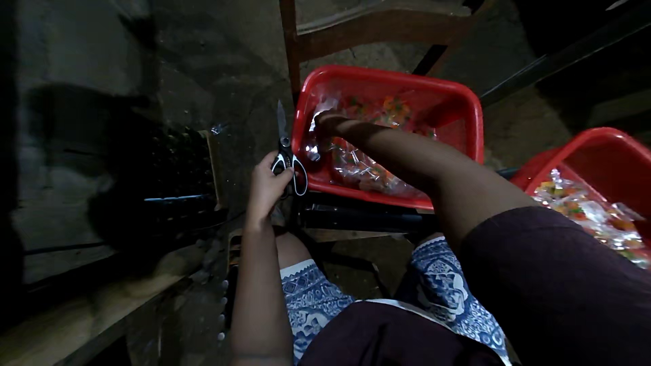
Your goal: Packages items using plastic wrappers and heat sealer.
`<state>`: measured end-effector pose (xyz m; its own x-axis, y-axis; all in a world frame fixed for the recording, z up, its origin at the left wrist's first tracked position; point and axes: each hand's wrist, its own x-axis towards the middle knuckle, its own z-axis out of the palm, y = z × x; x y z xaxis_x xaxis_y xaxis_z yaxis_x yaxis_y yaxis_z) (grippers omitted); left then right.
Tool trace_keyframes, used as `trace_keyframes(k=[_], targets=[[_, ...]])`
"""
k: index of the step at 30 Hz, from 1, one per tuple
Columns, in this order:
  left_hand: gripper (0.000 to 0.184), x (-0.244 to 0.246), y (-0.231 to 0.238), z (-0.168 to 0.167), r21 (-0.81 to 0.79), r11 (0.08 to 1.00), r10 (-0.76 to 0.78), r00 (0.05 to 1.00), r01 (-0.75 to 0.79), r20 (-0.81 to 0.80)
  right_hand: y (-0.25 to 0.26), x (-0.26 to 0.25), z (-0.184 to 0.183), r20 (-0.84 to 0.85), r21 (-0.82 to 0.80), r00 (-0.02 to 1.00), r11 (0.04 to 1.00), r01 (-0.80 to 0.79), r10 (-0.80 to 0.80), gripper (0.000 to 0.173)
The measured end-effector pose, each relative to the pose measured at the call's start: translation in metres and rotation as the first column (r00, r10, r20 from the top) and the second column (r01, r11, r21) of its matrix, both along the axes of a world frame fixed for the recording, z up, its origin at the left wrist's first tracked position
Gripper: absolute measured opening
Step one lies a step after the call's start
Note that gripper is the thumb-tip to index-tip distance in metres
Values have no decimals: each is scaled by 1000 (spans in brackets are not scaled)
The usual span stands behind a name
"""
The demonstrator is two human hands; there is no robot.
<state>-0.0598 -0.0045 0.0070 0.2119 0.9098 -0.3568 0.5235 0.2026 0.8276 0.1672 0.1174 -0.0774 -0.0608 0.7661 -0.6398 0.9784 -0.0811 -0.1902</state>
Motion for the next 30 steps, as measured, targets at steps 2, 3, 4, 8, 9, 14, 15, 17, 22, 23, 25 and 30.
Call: trace_keyframes(k=[2, 3, 4, 8, 9, 14, 15, 17, 22, 23, 25, 30], targets=[[41, 4, 2, -1, -5, 1000, 5, 1000, -5, 3, 3, 5, -5, -53, 15, 999, 1000, 7, -6, 43], [41, 7, 3, 0, -10, 1000, 17, 1000, -17, -1, 5, 10, -10, -106, 40, 994, 999, 6, -2, 43], [41, 11, 4, 0, -11, 1000, 25, 1000, -25, -10, 6, 15, -11, -144, 53, 990, 999, -2, 10, 43], [48, 23, 4, -3, 4, 1000, 28, 999, -28, -30, 7, 32, -3, -338, 120, 941, 990, 72, -28, 35], [48, 27, 4, -4, 8, 1000, 26, 999, -26, -34, 3, 34, 9, -364, 111, 929, 988, 108, -61, 34], [51, 54, 5, -8, 33, 999, -23, 994, 26, -102, -28, 58, 73, -474, 31, 852, 962, 270, -223, 32], [50, 59, 4, -11, 56, 998, -30, 994, 36, -101, -36, 67, 80, -520, 34, 822, 956, 291, -232, 31], [48, 70, 6, -16, 93, 994, -39, 990, 52, -133, -56, 79, 103, -584, 11, 768, 943, 334, -265, 32], [38, 97, 13, -33, 161, 981, -56, 958, 105, -281, -104, 103, 135, -737, -45, 612, 923, 381, -289, 25], [35, 99, 12, -35, 167, 979, -62, 948, 119, -311, -114, 103, 144, -745, -57, 600, 924, 378, -291, 23], [33, 102, 10, -39, 147, 979, -79, 926, 142, -370, -135, 101, 159, -783, -64, 551, 918, 392, -290, 18], [29, 99, -4, -31, 189, 966, -86, 909, 177, -408, -180, 92, 187, -849, -45, 463, 908, 417, -255, 15]])
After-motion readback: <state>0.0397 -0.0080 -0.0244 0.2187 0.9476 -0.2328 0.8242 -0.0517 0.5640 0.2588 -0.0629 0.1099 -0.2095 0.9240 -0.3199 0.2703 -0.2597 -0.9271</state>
